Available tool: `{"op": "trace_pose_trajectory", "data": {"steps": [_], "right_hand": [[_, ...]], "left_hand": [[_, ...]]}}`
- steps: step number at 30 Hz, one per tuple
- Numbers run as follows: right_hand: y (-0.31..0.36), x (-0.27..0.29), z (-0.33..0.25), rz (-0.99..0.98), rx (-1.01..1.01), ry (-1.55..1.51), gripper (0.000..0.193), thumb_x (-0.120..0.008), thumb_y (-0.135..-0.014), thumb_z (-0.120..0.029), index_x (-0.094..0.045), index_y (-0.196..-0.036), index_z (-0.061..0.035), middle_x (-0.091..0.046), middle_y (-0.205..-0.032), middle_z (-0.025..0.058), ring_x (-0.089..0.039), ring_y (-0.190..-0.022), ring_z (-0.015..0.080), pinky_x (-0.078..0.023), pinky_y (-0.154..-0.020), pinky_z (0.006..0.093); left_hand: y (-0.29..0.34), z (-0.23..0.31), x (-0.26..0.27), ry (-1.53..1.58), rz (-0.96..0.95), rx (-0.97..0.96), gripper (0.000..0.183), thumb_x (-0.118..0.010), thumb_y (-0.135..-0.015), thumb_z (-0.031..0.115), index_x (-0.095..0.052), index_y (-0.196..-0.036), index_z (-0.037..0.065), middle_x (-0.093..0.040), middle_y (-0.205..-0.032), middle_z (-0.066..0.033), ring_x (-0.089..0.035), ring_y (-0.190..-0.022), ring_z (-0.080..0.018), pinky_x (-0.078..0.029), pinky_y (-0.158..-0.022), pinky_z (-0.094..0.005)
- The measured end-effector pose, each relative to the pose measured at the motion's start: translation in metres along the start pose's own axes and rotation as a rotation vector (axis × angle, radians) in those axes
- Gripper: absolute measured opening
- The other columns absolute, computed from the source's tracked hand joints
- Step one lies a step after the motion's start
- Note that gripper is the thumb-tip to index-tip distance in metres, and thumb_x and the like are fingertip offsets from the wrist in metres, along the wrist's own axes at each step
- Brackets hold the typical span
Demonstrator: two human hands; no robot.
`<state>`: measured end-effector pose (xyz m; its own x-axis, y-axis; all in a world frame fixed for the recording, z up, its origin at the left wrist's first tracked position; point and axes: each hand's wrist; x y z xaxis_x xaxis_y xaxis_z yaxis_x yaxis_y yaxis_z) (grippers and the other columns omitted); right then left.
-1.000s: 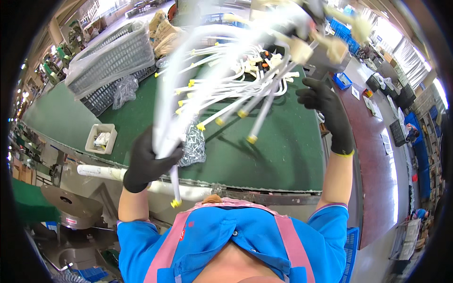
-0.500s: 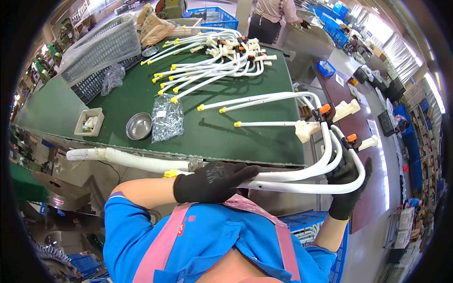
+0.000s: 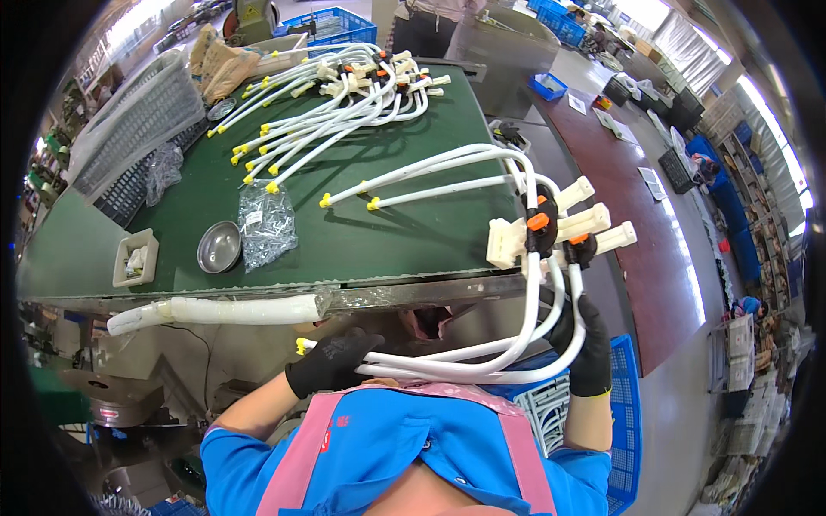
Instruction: The person picks white cable assemblies from a blue crate, inserts the ends into a machine to attach yellow caps, and places the finished units on a green workbench. The process is repeated continuously throughout the clip.
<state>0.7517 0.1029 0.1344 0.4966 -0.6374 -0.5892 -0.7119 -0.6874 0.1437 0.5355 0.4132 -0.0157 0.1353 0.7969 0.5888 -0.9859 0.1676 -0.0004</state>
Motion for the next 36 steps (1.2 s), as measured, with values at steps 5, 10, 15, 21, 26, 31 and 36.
{"op": "trace_pose_trajectory", "data": {"steps": [5,10,15,21,26,31,36], "right_hand": [[-0.008,-0.027,-0.008,0.215,-0.035,0.671,0.034,-0.061,-0.083,-0.007,-0.055,-0.116,0.0012,-0.063,-0.092,0.0066,-0.059,-0.076,0.0115,-0.046,-0.064,0.0239],[0.004,-0.057,-0.029,0.281,0.161,0.843,0.019,-0.065,-0.075,-0.008,-0.059,-0.093,-0.0050,-0.056,-0.072,-0.0019,-0.048,-0.061,0.0049,-0.035,-0.052,0.0193],[0.016,-0.065,-0.049,0.313,0.403,0.700,0.043,-0.064,-0.070,-0.008,-0.054,-0.111,0.0010,-0.059,-0.087,0.0065,-0.055,-0.069,0.0133,-0.045,-0.062,0.0228],[-0.005,-0.060,-0.059,0.214,0.609,0.673,0.064,-0.063,-0.076,-0.019,-0.040,-0.130,0.0076,-0.063,-0.090,0.0161,-0.066,-0.065,0.0226,-0.055,-0.056,0.0284],[-0.068,-0.078,-0.044,0.085,0.639,0.618,0.063,-0.065,-0.079,-0.020,-0.040,-0.130,0.0065,-0.063,-0.086,0.0154,-0.065,-0.066,0.0228,-0.055,-0.057,0.0311],[-0.149,-0.101,-0.020,0.084,0.581,0.610,0.048,-0.056,-0.084,-0.020,-0.047,-0.125,0.0035,-0.061,-0.078,0.0101,-0.060,-0.066,0.0177,-0.049,-0.060,0.0289],[-0.257,-0.113,0.001,-0.068,0.461,0.472,0.046,-0.062,-0.081,-0.013,-0.051,-0.123,0.0028,-0.060,-0.096,0.0059,-0.058,-0.078,0.0124,-0.047,-0.067,0.0234]], "left_hand": [[0.018,-0.022,-0.028,-0.064,0.161,-0.052,0.048,-0.070,-0.075,0.015,-0.057,-0.120,0.008,-0.062,-0.098,-0.0194,-0.060,-0.091,-0.0369,-0.050,-0.074,-0.0426],[0.008,-0.005,-0.030,-0.004,0.239,-0.228,0.046,-0.064,-0.080,0.014,-0.056,-0.125,0.015,-0.063,-0.108,-0.0168,-0.065,-0.087,-0.0312,-0.053,-0.072,-0.0369],[-0.020,0.018,-0.006,-0.411,0.365,-0.339,0.054,-0.073,-0.067,0.019,-0.056,-0.116,0.008,-0.063,-0.100,-0.0150,-0.064,-0.082,-0.0321,-0.052,-0.067,-0.0415],[-0.032,0.038,0.058,-0.568,0.478,-0.297,0.054,-0.074,-0.062,0.027,-0.057,-0.109,0.007,-0.063,-0.095,-0.0111,-0.064,-0.086,-0.0295,-0.050,-0.073,-0.0411],[-0.026,0.025,0.110,-0.750,0.553,-0.212,0.046,-0.073,-0.059,0.017,-0.060,-0.103,0.009,-0.064,-0.095,-0.0102,-0.064,-0.085,-0.0285,-0.050,-0.071,-0.0419],[-0.016,-0.009,0.157,-0.779,0.582,-0.089,0.043,-0.074,-0.063,0.018,-0.059,-0.102,0.009,-0.063,-0.090,-0.0093,-0.063,-0.080,-0.0277,-0.049,-0.067,-0.0401],[-0.027,-0.059,0.205,-0.788,0.648,0.006,0.037,-0.072,-0.069,0.018,-0.059,-0.102,0.010,-0.064,-0.089,-0.0079,-0.064,-0.079,-0.0260,-0.049,-0.066,-0.0396]]}}
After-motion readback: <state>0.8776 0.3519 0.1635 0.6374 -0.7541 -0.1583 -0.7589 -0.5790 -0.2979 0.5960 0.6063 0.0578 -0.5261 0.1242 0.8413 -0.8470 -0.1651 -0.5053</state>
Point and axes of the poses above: each hand's wrist, its own y-axis away from the middle knuckle, its own x-axis out of the back of the hand, z = x × y
